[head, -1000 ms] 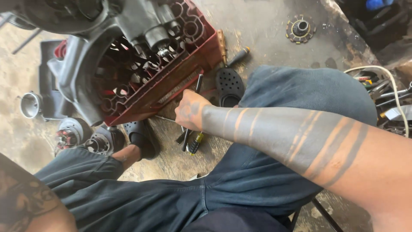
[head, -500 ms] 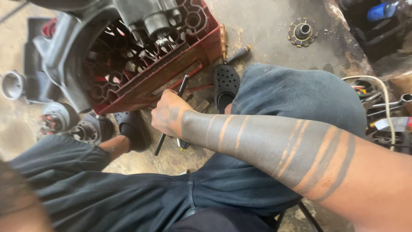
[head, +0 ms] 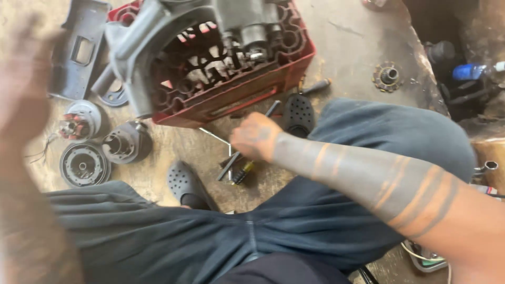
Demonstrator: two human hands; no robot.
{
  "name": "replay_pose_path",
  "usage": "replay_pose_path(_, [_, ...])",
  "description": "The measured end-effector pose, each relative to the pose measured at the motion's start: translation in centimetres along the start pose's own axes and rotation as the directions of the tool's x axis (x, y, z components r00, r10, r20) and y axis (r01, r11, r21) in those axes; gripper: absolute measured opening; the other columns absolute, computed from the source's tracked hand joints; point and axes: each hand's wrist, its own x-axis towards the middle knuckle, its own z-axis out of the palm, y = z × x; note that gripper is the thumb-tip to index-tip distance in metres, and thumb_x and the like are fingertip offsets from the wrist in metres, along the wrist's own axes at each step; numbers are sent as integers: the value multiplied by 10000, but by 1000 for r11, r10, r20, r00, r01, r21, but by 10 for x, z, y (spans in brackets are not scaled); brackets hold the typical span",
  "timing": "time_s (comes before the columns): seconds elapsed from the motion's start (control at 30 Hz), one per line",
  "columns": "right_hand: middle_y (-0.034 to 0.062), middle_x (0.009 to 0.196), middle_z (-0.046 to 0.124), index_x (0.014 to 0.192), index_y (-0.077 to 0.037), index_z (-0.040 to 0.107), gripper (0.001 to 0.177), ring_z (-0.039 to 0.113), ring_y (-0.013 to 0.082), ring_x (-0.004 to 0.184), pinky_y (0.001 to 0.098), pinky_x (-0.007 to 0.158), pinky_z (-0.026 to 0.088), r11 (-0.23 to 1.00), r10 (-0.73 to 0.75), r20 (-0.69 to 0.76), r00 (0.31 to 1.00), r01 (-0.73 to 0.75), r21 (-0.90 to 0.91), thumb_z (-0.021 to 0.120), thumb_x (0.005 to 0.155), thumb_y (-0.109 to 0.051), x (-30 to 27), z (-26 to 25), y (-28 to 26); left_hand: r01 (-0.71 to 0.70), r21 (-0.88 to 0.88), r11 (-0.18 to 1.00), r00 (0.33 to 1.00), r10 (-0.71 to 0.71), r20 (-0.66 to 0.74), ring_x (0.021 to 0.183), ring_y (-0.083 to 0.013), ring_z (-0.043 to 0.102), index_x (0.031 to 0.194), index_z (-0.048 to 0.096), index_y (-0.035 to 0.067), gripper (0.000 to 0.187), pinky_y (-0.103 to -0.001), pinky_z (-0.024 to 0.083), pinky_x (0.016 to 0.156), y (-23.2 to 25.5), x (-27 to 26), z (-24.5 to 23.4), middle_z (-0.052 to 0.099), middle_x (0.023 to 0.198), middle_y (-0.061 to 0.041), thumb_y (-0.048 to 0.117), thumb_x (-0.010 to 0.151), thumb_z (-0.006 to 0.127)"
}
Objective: The person works on a disassembled engine placed on a red crate. They use a T-handle wrench to tighten bolts on the engine casing and then handle a cylindrical engine component, rotating it in their hands.
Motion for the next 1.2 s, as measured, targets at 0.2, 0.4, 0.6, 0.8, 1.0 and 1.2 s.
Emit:
replay_pose_path(0.2, [-47,664,747,1148,-200,682,365,751,231,657,377,616,451,990,-125,365,922,138,-10,617,806,-310,-28,20,39,33,-316,948,995,-62,-83,1274,-464,547,1548,427,-39,550,-571,407,973,-33,-20,64,572,1468,-274,316,1137,339])
replay_pose_path(0.4, [15,605,748,1518,-86,436,649,704,227,572,359,553,540,975,16,640,768,-155,161,586,897,-204,3,10,20,20,-203,979,985,-54,-164,1154,-453,642,1444,551,-113,418,-558,505,887,-90,-32,73,658,1334,-319,204,1185,471])
replay_pose_path(0.6, [41,795,739,815,-130,729,254,715,206,783,419,860,579,991,-129,577,806,86,102,579,1020,-144,132,33,-77,-111,-73,991,962,89,-258,878,-459,643,1286,662,-67,266,-541,447,626,-93,-37,79,728,1120,-253,164,1158,635])
replay_pose_path(0.8, [57,971,714,1034,-152,715,348,581,160,867,396,1012,382,924,-262,570,779,373,-86,394,1114,-259,217,163,-139,-121,-148,982,946,69,-315,1022,-437,692,1360,630,-55,291,-516,476,693,-98,-55,64,730,1217,-266,180,1197,574])
replay_pose_path(1.0, [70,995,779,1009,-173,782,400,626,248,1080,442,1154,273,959,-231,258,938,265,-105,669,764,-469,227,219,-110,-6,-119,993,901,-46,-431,897,-381,627,1272,675,-78,293,-479,415,685,-140,-69,78,708,1089,-226,201,1257,586])
replay_pose_path(1.2, [64,1475,570,1199,-294,640,278,436,264,1450,599,1248,15,931,-212,220,952,265,-252,511,960,-353,172,237,-117,188,-239,953,888,-269,-373,1166,-397,601,1462,465,21,482,-512,488,875,-176,-53,91,586,1400,-259,416,1205,365])
